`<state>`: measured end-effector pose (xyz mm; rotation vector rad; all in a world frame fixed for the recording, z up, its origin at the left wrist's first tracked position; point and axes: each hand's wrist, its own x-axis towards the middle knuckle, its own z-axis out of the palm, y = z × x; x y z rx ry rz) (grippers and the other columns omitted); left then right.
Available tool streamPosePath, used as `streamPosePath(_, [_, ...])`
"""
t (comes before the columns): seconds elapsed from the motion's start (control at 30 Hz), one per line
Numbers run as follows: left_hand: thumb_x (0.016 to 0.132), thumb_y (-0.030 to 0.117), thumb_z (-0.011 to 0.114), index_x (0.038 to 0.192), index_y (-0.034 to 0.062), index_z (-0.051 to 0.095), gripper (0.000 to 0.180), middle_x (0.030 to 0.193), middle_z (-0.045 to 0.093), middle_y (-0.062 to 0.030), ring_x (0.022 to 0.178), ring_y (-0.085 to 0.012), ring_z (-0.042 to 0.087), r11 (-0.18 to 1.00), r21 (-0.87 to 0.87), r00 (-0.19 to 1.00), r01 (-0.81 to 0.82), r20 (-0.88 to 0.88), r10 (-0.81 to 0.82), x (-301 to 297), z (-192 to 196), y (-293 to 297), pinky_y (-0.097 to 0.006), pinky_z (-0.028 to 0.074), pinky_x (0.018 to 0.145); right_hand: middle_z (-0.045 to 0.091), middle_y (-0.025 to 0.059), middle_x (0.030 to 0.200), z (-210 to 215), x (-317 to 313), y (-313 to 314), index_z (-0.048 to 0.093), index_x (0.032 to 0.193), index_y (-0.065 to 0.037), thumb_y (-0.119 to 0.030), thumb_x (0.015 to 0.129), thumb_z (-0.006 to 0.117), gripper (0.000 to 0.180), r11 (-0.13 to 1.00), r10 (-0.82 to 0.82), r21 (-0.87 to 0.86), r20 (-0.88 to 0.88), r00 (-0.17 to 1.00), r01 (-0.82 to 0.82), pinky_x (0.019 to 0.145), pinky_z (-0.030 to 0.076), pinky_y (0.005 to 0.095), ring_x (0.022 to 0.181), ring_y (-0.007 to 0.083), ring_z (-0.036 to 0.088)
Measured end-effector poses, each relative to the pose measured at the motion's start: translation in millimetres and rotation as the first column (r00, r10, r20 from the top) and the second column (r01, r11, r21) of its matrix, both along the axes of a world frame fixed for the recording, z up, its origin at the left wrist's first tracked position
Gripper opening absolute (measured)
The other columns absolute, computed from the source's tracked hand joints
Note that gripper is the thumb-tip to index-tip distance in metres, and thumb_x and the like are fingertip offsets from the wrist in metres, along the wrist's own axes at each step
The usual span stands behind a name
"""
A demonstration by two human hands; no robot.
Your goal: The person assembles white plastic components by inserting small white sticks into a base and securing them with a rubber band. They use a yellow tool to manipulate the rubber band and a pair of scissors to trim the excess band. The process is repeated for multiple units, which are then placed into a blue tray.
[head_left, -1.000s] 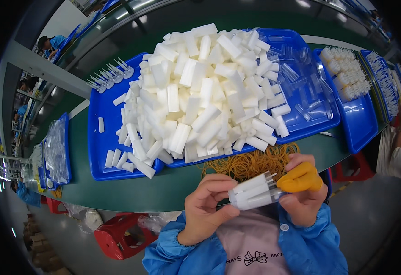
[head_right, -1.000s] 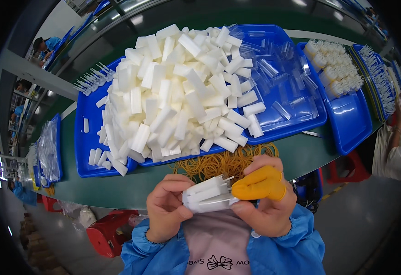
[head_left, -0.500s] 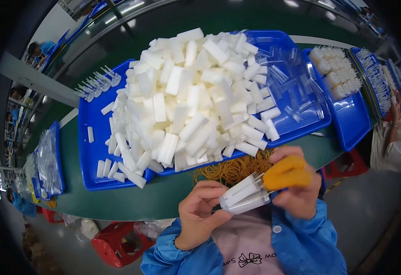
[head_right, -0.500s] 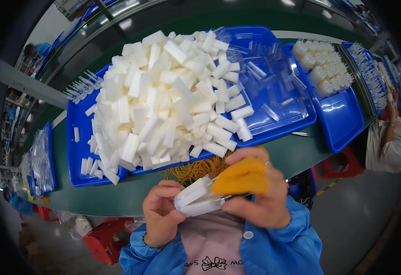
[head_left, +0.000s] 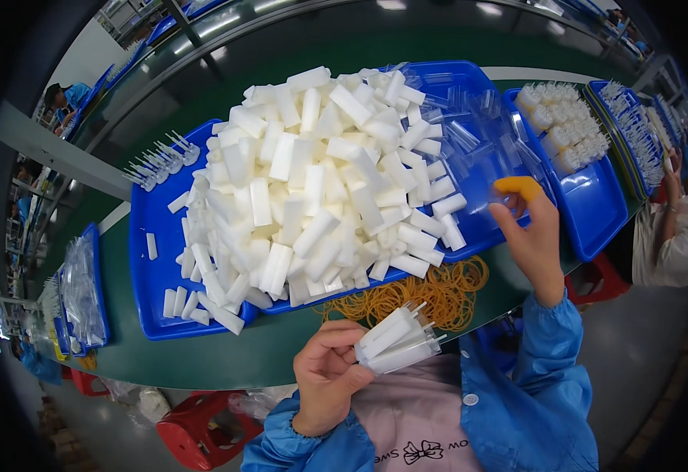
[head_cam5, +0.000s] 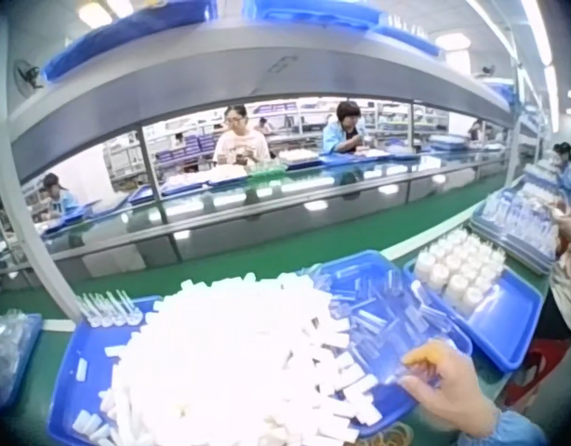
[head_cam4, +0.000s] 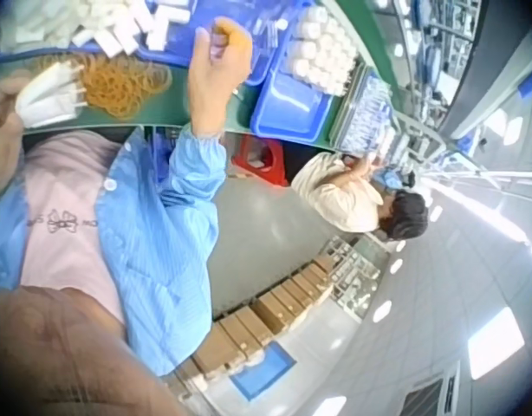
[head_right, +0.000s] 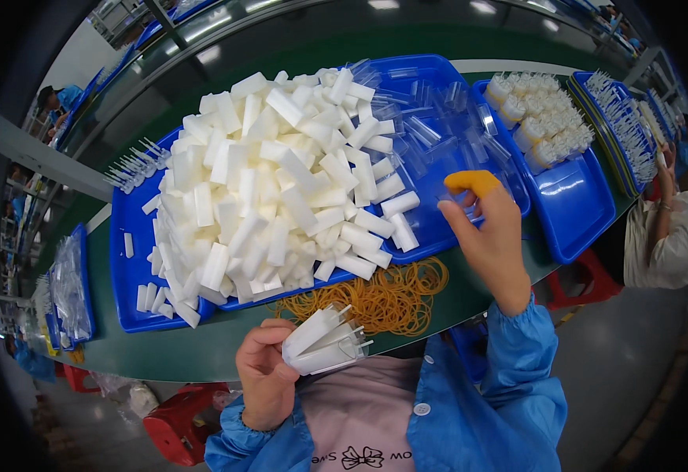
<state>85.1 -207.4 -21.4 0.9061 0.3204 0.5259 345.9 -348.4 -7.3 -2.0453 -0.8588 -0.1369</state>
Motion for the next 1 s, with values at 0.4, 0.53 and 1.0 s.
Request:
streamPosePath(0.4, [0.06, 0.001, 0.082, 0.096, -0.0019, 0.064, 0.04, 0.104, 0.057, -0.0154, 0.091, -0.0206, 0.059, 0.786, 0.609, 0.985, -0.109, -0.043, 0.17, 0, 6, -8, -0.028, 0.05, 0.078, 0.058, 0.0089, 0.084, 18, -84, -2, 0.05, 0.097, 0.001, 0.005, 0.074, 0.062, 0.026, 0.768, 0.444, 0.635, -0.618, 0.649, 0.08, 0.063, 0.048, 0.0234, 0.07, 0.0105, 0.057])
streamPosePath(0.53, [0.058, 0.004, 0.084, 0.093, 0.0002, 0.066, 0.039, 0.099, 0.059, -0.0141, 0.084, -0.0204, 0.061, 0.628, 0.769, 0.973, -0.12, -0.036, 0.229, -1, 15, -9, -0.027, 0.052, 0.071, 0.056, 0.0031, 0.076, 16, -86, 3, 0.051, 0.085, -0.002, 0.001, 0.077, 0.064, 0.015, 0.794, 0.484, 0.604, -0.699, 0.526, 0.073, 0.059, 0.043, 0.02, 0.066, 0.0058, 0.053])
streamPosePath(1.0, [0.062, 0.007, 0.08, 0.111, 0.0031, 0.064, 0.052, 0.101, 0.051, -0.0117, 0.088, -0.0225, 0.054, 0.325, 0.928, 0.958, 0.185, -0.243, 0.149, 2, 35, -8, -0.03, 0.047, 0.075, 0.053, -0.0042, 0.072, 17, -82, 9, 0.053, 0.083, -0.005, -0.009, 0.079, 0.072, 0.02, 0.827, 0.53, 0.542, -0.657, 0.536, -0.152, 0.052, 0.033, 0.0164, 0.061, -0.0007, 0.043])
